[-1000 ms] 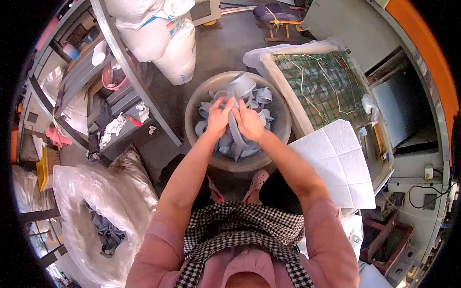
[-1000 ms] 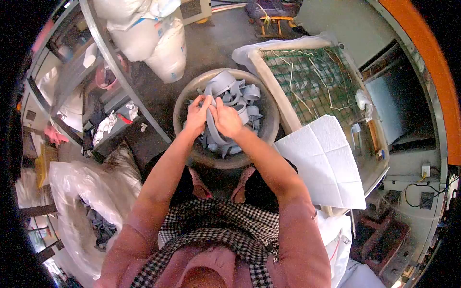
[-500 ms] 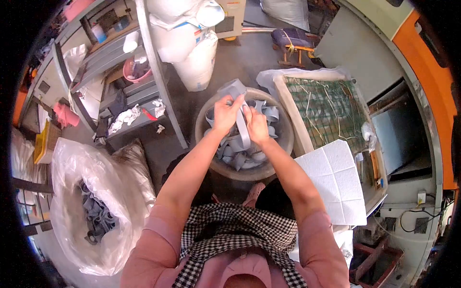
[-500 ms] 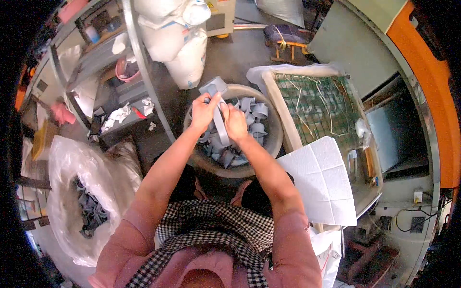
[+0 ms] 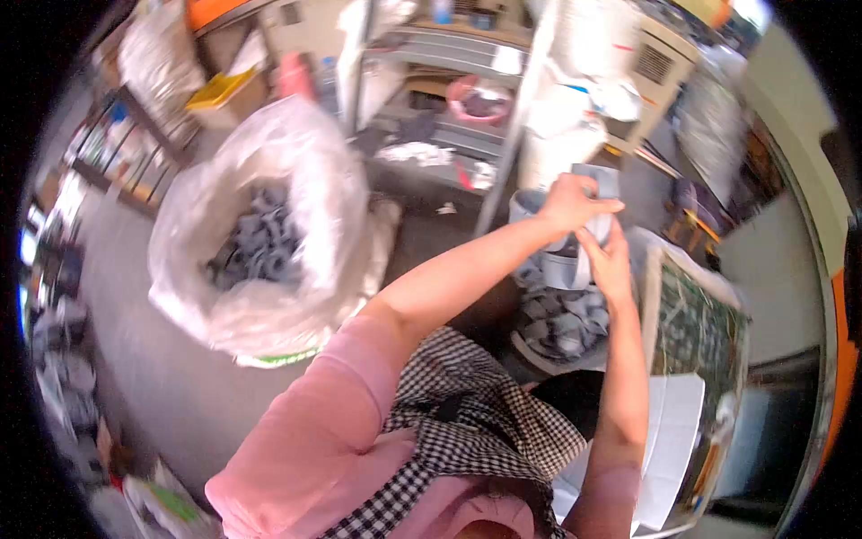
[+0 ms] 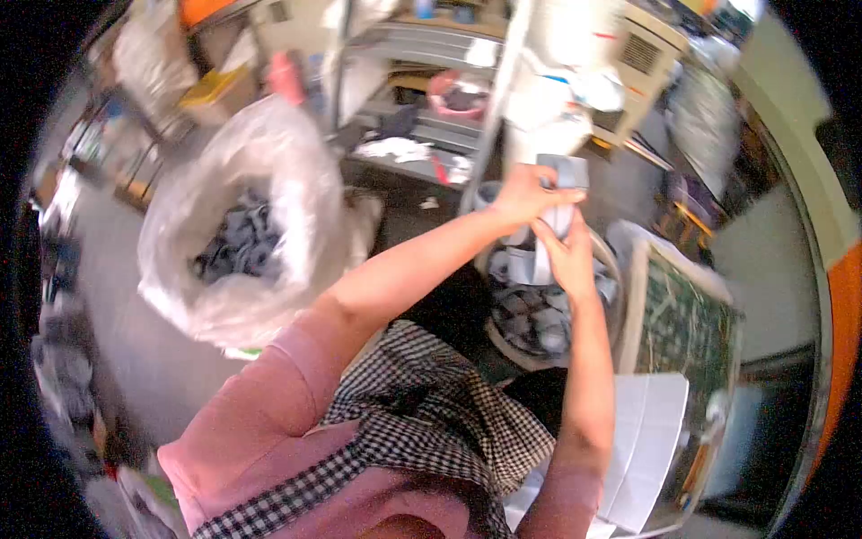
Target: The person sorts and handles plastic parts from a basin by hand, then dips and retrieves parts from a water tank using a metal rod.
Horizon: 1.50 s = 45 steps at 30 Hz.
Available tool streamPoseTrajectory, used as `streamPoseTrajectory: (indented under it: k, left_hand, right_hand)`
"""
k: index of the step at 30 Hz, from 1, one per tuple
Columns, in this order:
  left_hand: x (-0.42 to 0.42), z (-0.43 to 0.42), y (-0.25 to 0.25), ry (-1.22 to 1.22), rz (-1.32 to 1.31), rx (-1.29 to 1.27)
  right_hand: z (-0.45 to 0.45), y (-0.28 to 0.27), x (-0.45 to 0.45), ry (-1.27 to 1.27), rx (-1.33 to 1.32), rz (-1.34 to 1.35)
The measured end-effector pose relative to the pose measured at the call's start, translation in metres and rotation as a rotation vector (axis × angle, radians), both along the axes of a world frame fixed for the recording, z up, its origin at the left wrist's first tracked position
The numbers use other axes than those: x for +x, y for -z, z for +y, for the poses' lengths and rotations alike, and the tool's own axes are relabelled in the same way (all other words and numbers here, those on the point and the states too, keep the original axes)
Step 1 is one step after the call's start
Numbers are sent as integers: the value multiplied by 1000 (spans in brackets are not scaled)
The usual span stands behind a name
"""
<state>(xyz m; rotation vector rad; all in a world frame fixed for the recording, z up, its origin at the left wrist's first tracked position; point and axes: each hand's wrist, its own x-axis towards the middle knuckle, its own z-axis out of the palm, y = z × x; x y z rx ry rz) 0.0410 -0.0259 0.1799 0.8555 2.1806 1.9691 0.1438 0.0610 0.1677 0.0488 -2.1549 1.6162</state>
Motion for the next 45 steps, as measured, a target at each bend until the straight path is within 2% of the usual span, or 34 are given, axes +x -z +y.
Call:
streamPoseTrajectory:
  k: [2, 3, 5, 7, 8, 9, 10, 11, 13, 14, 15, 16, 17, 18, 19, 21, 24, 25, 27, 29, 30, 31, 32, 33, 35, 39, 41, 43, 45]
  left_hand:
    - [8, -43, -20, -93, 164, 30]
    - [9, -69, -28, -122, 163, 28]
    - [13, -125, -36, -231, 214, -90]
    - [19, -181, -36, -277, 135, -151]
    - [11, -208, -24, -335, 218, -133]
    - [17, -234, -34, -398, 165, -114]
    - [18, -261, -43, -524, 150, -215]
    - [25, -286, -70, -538, 22, -282]
    - [8, -341, -84, -757, 31, -484]
    - [-26, -401, -71, -682, 497, -825]
    - [-58, -460, -59, -730, 1038, -1099]
    - [-54, -471, -81, -786, 424, -537]
    - [-66, -476, -97, -858, -11, -120]
    - [-110, -545, -69, -778, 457, -365]
    - [-137, -583, -62, -1061, 325, -596]
    - [-178, -641, -32, -1214, 240, -1145]
    - [-176, -590, 2, -1842, 69, -1121]
    - [-178, -556, 17, -1759, 285, -1330]
    - [-205, -500, 51, -1242, 659, -1389]
    - [-147, -339, 63, -677, 746, -637]
    - [-109, -254, 57, -421, 872, -682]
    - [-93, -187, 84, -182, 836, -486]
    - [-10, -109, 55, -4, 646, -477]
    - [53, -47, 46, 248, 639, -403]
    - [140, 44, 46, 586, 897, -400]
    - [289, 160, 51, 1089, 1044, -275]
    - [336, 192, 52, 1186, 1131, -281]
    - [352, 215, 71, 1249, 1145, -271]
    - [356, 224, 97, 1379, 1108, -357]
  right_hand:
    - [-31, -11, -4, -67, 60, 37]
    - [-49, -17, -8, -96, 59, 36]
    - [-94, -23, -14, -118, 275, 57]
    - [-140, -29, -17, -156, 299, -138]
    - [-162, -30, -22, -276, 277, -70]
    - [-183, -32, -31, -379, 251, -2]
    - [-200, -25, -43, -416, 272, 157]
    - [-212, -26, -52, -482, 279, 178]
    - [-220, -42, -43, -389, 416, 309]
    - [-213, -46, -37, -373, 473, 324]
    - [-204, -46, -33, -378, 533, 338]
    - [-190, -45, -23, -354, 568, 325]
    - [-171, -43, -11, -331, 605, 312]
    - [-140, -34, 7, -297, 608, 226]
    - [-113, -27, 26, -227, 640, 185]
    - [-46, -8, 77, 3, 733, 126]
    - [55, 21, 193, 447, 767, -222]
    - [90, 18, 235, 572, 893, -382]
    - [131, 20, 332, 912, 845, -826]
    - [143, 22, 403, 1243, 770, -1145]
    - [149, 31, 435, 1266, 753, -1159]
    - [156, 48, 460, 1211, 666, -1245]
    - [163, 65, 479, 1146, 570, -1327]
    - [166, 72, 495, 957, 560, -1295]
    - [139, 58, 494, 833, 526, -1215]
    - [121, 32, 511, 760, 381, -1061]
    - [133, 38, 531, 599, 77, -891]
    - [160, 42, 553, 632, 100, -929]
    - [193, 61, 581, 889, 137, -1057]
